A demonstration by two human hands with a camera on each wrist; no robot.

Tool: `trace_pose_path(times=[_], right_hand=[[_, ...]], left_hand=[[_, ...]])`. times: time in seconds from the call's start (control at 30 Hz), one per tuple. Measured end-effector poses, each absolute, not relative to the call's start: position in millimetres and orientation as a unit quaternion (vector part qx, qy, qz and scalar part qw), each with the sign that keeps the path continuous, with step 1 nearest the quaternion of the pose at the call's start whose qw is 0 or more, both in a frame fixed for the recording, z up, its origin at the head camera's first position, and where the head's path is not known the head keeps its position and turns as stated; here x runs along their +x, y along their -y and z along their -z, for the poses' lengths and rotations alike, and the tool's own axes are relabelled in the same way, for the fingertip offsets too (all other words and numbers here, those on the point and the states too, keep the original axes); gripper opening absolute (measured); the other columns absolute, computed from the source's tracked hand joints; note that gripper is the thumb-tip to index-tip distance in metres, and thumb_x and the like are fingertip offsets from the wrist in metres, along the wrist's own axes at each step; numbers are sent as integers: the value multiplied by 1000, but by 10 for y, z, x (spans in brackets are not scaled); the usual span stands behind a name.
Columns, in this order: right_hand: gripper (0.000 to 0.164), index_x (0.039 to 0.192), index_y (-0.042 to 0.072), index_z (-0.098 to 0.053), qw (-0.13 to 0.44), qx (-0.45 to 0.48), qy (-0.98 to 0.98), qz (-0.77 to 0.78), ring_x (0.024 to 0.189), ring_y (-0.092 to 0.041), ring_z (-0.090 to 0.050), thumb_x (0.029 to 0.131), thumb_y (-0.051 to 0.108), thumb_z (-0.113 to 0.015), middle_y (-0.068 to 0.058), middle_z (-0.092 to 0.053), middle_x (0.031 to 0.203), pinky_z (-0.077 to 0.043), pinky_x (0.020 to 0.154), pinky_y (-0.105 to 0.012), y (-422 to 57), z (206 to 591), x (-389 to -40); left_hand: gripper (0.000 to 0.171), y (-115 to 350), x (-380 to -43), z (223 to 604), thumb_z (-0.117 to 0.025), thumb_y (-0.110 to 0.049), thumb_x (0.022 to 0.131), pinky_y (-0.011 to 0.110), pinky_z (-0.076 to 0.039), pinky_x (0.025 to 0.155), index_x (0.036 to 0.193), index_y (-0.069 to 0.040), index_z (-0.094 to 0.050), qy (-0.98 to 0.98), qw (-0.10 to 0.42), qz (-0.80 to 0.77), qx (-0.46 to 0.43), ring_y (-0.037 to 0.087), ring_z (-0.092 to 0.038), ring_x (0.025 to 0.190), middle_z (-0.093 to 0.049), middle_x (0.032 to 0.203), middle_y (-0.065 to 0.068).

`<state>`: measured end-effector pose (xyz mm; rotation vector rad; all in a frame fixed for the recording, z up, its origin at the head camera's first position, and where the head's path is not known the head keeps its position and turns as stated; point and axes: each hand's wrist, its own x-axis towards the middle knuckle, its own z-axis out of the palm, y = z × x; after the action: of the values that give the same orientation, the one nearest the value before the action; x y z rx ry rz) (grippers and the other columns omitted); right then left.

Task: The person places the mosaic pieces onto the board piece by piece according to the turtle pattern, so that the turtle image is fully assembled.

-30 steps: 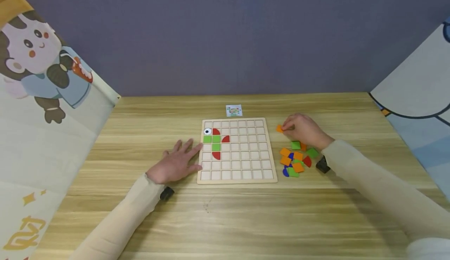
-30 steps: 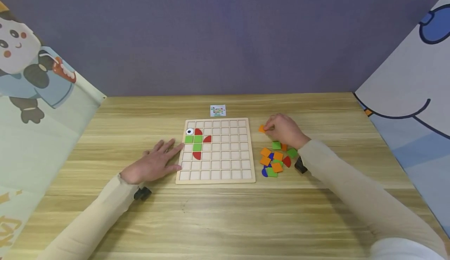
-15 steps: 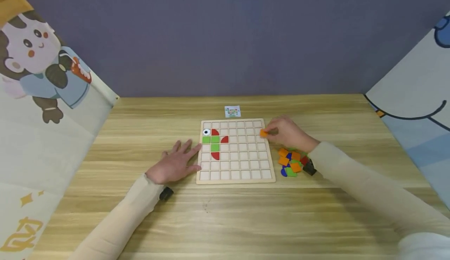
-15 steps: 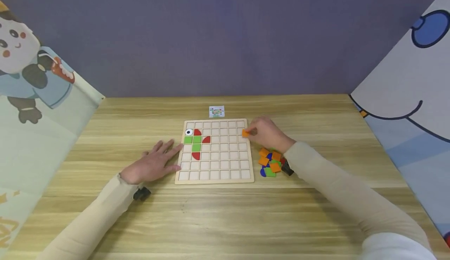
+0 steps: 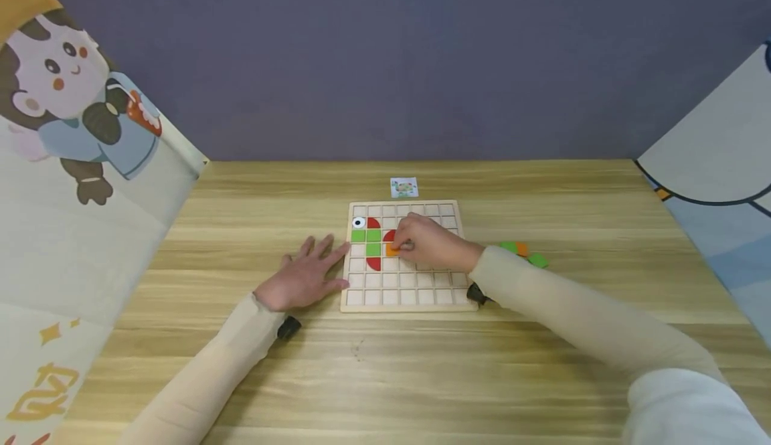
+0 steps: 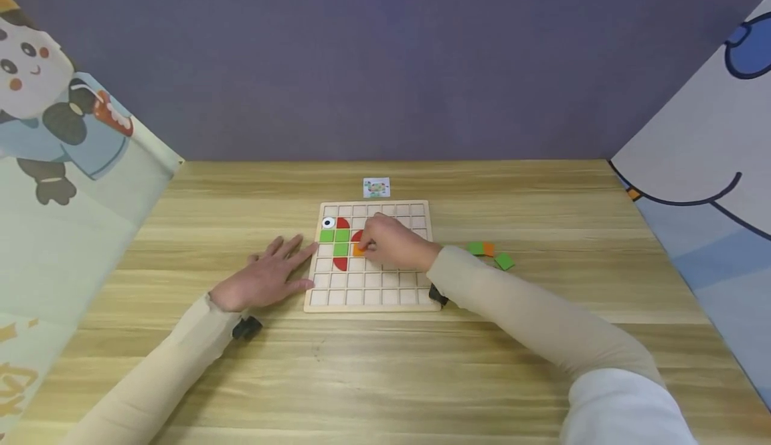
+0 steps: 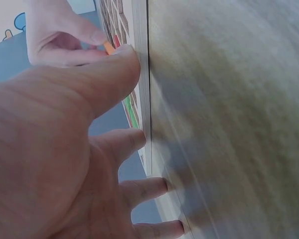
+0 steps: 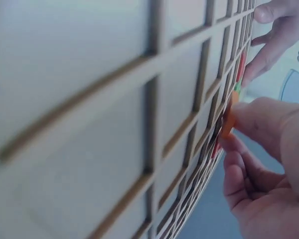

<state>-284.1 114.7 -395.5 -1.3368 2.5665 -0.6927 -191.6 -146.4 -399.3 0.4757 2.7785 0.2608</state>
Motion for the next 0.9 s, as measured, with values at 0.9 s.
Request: trace_pose_path(times=[0.9], right_hand=[[28,116,6,-68,48,-377,-894,237,101,-21,-53,88,9,-67,-3,-59,111,-47,86,-38,-1679,3830,-2619]], left_hand=[[71,1550,-1819,3991,-44,-52,95,76,-20,91,153,-22,-15,-966,165,-85,182,50,-7,136,-6,156,16]])
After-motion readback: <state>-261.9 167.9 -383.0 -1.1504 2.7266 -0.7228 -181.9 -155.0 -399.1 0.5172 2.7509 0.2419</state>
